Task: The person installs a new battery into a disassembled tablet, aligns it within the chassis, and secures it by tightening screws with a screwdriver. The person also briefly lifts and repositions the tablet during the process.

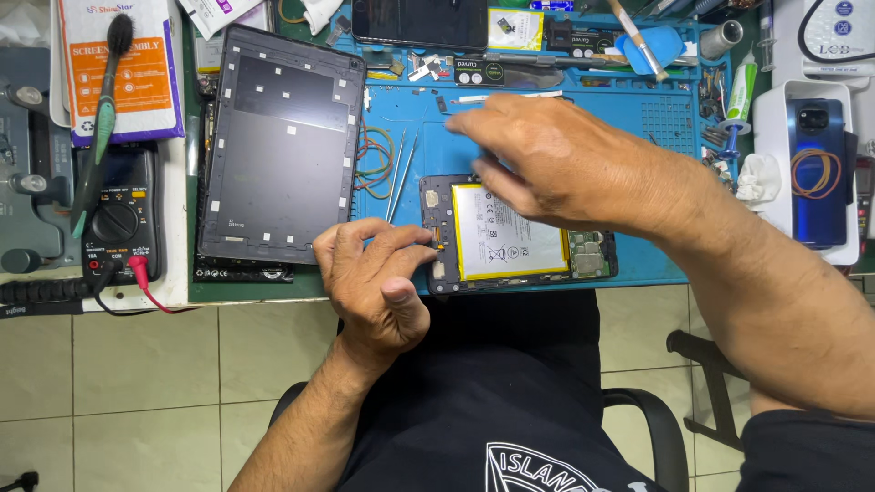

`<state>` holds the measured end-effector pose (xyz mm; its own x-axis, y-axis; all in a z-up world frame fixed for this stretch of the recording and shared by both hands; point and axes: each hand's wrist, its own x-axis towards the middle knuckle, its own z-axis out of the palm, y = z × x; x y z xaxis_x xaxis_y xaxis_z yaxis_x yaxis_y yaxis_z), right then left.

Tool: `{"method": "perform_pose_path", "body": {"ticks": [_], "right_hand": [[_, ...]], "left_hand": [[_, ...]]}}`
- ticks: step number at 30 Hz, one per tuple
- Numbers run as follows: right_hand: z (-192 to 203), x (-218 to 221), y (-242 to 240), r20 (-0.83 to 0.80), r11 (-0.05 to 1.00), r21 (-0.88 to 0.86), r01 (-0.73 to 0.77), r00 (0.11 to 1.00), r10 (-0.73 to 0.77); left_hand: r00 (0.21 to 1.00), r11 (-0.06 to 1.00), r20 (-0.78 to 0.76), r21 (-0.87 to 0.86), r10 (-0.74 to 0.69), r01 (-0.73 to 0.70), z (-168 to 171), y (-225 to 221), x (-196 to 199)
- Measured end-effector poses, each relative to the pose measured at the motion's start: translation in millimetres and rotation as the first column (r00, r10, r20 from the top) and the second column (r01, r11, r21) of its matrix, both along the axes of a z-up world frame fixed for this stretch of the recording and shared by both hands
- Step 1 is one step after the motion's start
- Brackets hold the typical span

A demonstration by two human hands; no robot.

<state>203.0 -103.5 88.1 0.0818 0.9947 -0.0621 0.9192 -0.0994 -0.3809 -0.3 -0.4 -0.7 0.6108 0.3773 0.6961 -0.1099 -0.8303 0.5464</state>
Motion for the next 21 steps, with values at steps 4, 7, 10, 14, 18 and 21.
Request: {"method": "perform_pose_path", "body": {"ticks": [4, 7, 10, 14, 18, 21], "right_hand": [[-8.8, -3.0, 1.0, 0.3, 0.978, -0.088, 0.187, 0.942, -0.153], [-2.3, -8.0, 1.9, -0.054, 1.0, -0.022, 0.023, 0.998, -0.024], [-9.7, -8.8, 5.4, 0.291, 0.981, -0.063, 0.181, 0.944, -0.155], [-10.6, -10.3, 6.0, 0.111, 0.994, -0.051, 0.101, 0.989, -0.094], [-14.8, -8.5, 4.6, 0.212, 0.979, -0.058, 0.193, 0.961, -0.177], [-9.3, -5.5, 0.4, -0.049, 1.0, 0.027, 0.004, 0.999, -0.003]], "left_hand": [[0.997, 0.998, 0.063, -0.043, 0.039, -0.036, -0.8, -1.8, 1.1], [0.996, 0.995, 0.08, -0.091, 0.039, -0.032, -1.3, -2.5, 0.1], [0.993, 0.993, 0.106, -0.11, 0.059, -0.047, -0.7, -2.4, 1.1], [0.991, 0.992, 0.122, -0.12, 0.051, -0.036, -2.2, -2.8, -0.1], [0.991, 0.993, 0.125, -0.115, 0.047, -0.033, -1.3, -2.6, -0.5], [0.992, 0.993, 0.119, -0.119, 0.043, -0.029, -2.2, -2.3, 0.2]]}}
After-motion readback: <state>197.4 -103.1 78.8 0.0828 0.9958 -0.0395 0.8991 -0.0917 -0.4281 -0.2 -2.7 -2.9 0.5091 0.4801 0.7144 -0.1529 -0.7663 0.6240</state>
